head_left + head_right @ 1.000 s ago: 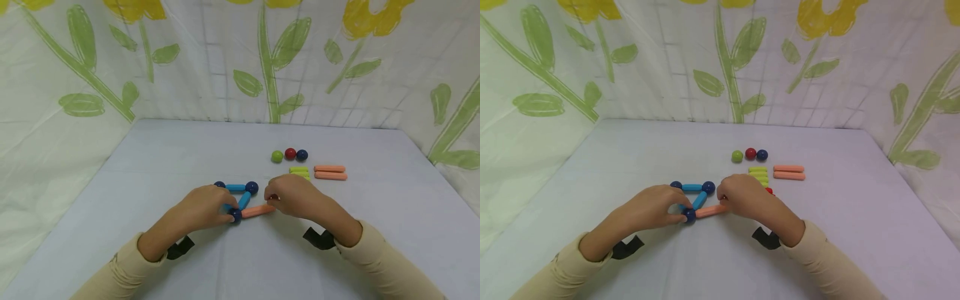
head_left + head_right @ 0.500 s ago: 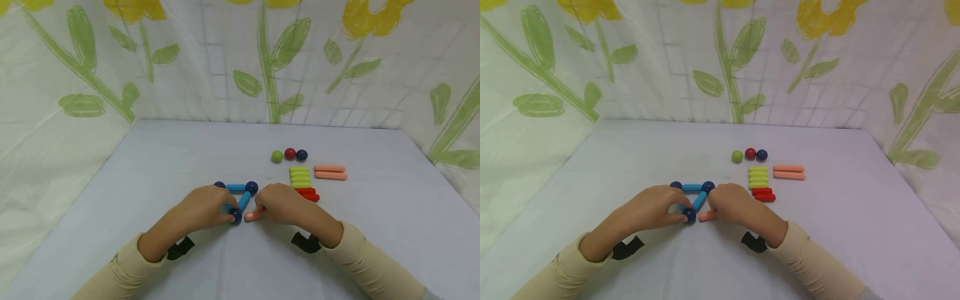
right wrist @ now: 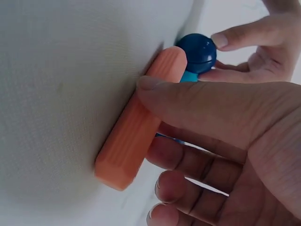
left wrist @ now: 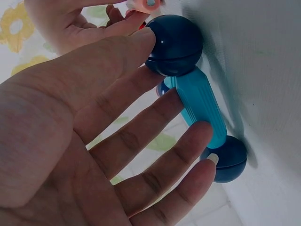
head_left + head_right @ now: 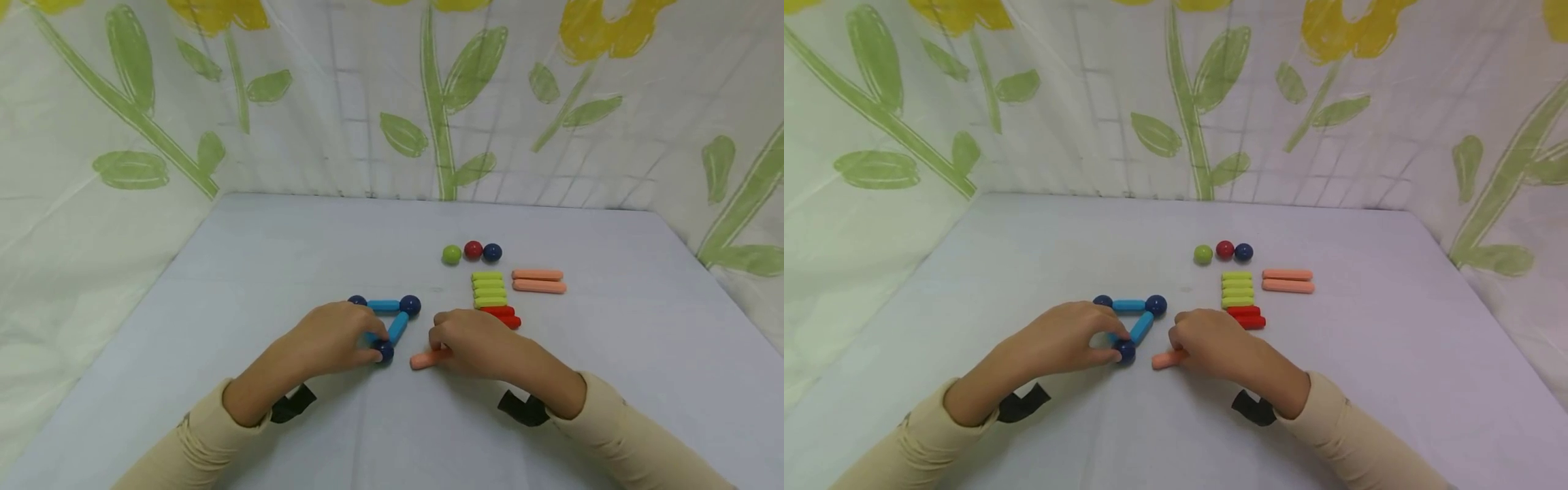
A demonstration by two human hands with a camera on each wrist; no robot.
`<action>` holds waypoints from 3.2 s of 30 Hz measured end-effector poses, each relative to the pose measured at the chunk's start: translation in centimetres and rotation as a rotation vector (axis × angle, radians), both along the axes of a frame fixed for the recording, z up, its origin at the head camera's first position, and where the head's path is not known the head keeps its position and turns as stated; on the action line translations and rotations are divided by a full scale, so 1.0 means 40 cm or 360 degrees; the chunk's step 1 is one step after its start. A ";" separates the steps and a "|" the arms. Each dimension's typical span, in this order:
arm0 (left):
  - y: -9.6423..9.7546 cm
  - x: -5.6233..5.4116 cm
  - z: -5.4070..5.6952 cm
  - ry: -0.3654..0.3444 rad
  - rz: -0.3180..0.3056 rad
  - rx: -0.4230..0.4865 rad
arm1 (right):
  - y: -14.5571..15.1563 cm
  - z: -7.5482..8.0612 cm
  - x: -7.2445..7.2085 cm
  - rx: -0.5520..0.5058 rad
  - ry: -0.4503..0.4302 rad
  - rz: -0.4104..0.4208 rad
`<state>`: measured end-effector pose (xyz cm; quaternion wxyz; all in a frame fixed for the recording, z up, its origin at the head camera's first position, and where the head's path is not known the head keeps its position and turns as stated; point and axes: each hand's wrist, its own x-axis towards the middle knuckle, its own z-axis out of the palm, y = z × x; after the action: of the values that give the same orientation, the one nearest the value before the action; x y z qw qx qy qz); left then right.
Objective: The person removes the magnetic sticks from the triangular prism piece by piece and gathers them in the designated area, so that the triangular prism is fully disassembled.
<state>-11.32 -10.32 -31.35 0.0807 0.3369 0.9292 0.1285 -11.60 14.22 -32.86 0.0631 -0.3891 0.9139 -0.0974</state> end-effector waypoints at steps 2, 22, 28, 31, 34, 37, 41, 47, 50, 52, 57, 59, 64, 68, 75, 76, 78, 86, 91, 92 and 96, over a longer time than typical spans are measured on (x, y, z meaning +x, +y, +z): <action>0.000 0.000 -0.001 -0.0005 -0.0001 0.0002 | 0.007 0.000 0.002 -0.0015 0.0021 0.0016; -0.003 -0.006 -0.005 -0.0017 -0.0038 0.0019 | 0.154 0.052 -0.052 -0.0159 0.0064 -0.0191; -0.005 -0.008 -0.007 -0.0019 -0.0069 0.0033 | 0.211 0.065 -0.084 -0.0170 -0.0008 -0.0364; -0.006 -0.007 -0.008 -0.0022 -0.0063 0.0031 | 0.238 0.062 -0.102 -0.0128 0.0008 -0.0433; -0.006 -0.007 -0.007 -0.0024 -0.0066 0.0030 | 0.259 0.055 -0.117 -0.0076 0.0032 -0.0479; -0.006 -0.007 -0.008 -0.0018 -0.0080 0.0031 | 0.275 0.047 -0.127 -0.0034 0.0048 -0.0546; -0.005 -0.008 -0.008 -0.0012 -0.0107 0.0038 | 0.290 0.038 -0.138 0.0004 0.0000 -0.0621; -0.006 -0.008 -0.008 -0.0012 -0.0130 0.0050 | 0.307 0.027 -0.152 0.0089 -0.0055 -0.0675; -0.006 -0.008 -0.008 -0.0011 -0.0127 0.0046 | 0.311 0.024 -0.157 0.0135 -0.0044 -0.0693; -0.006 -0.008 -0.008 -0.0011 -0.0125 0.0041 | 0.313 0.023 -0.159 0.0154 -0.0039 -0.0703; -0.005 -0.006 -0.006 -0.0015 -0.0117 0.0036 | 0.323 0.022 -0.159 0.0189 -0.0014 -0.0737; -0.005 -0.005 -0.005 -0.0015 -0.0115 0.0038 | 0.327 0.022 -0.158 0.0196 -0.0002 -0.0749; -0.006 -0.003 -0.005 0.0000 -0.0118 0.0033 | 0.333 0.019 -0.159 0.0204 0.0014 -0.0763; -0.006 0.000 -0.006 0.0003 -0.0113 0.0022 | 0.334 0.021 -0.158 0.0198 0.0027 -0.0758; -0.006 0.000 -0.007 -0.0003 -0.0116 0.0018 | 0.305 0.024 -0.150 0.0060 0.0007 -0.0711; -0.006 -0.001 -0.008 0.0001 -0.0124 0.0025 | 0.297 0.026 -0.146 0.0043 -0.0010 -0.0706; -0.005 -0.002 -0.008 0.0004 -0.0151 0.0043 | 0.276 0.032 -0.138 0.0023 -0.0041 -0.0698; 0.001 -0.004 -0.015 0.0000 -0.0301 0.0087 | 0.172 0.043 -0.072 -0.0140 0.0059 -0.0277; 0.003 -0.006 -0.017 -0.0026 -0.0343 0.0129 | 0.109 0.029 -0.035 -0.0253 0.0114 -0.0015; 0.002 -0.007 -0.018 -0.0026 -0.0348 0.0135 | 0.098 0.024 -0.029 -0.0260 0.0121 0.0007; 0.000 -0.009 -0.020 -0.0026 -0.0363 0.0151 | 0.066 0.000 -0.015 -0.0220 0.0054 0.0076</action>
<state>-11.68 -10.33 -32.15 0.0865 0.4429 0.8770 0.1650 -12.21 16.87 -32.84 0.0229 -0.4158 0.8963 -0.1521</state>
